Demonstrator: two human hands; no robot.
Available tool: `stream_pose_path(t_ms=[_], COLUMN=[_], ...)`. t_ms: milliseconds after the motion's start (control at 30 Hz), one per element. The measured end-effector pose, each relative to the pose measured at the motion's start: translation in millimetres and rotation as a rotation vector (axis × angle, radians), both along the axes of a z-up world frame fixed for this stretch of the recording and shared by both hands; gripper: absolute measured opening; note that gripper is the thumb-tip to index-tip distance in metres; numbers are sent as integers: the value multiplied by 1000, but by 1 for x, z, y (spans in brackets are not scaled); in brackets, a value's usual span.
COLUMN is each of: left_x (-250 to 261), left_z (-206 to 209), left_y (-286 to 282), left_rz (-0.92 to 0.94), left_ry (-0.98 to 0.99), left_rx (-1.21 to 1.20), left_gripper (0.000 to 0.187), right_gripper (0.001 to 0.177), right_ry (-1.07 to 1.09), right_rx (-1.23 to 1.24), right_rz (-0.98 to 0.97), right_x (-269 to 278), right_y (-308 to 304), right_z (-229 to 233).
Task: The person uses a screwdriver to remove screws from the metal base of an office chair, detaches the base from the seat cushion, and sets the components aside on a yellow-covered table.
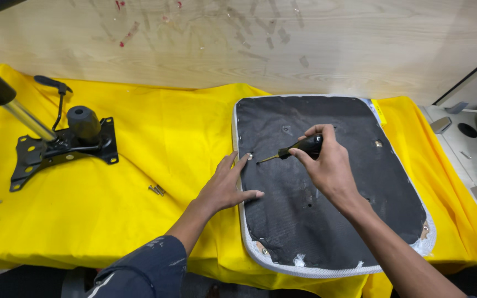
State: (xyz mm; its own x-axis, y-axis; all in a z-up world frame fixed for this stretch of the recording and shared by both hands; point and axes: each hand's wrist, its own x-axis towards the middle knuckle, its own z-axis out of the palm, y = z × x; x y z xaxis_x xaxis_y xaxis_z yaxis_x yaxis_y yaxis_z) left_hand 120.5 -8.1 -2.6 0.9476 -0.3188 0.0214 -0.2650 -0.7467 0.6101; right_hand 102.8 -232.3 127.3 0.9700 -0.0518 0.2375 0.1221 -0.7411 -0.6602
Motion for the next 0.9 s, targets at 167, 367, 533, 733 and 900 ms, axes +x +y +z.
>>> stream_pose_path(t_ms=[167,367,533,733,900], left_x=[45,54,51,50,51], left_z=[-1,-21,-27,-25,-24], left_y=[-3,5,7,6,6], left_rz=[3,-20,-7,-5,-8], left_ry=[164,105,105,137,161], left_rx=[144,245,210,227,205], left_gripper=[127,126,126,127,127], right_gripper=[43,40,38,36,34], right_ry=[-10,28,59,83,90], right_rx=[-6,-4,-35,-77,-94], right_rz=[12,124,183,239,274], right_x=[19,43,50,53,54], right_y=[15,18,22,24,26], right_z=[2,3,4,9,12])
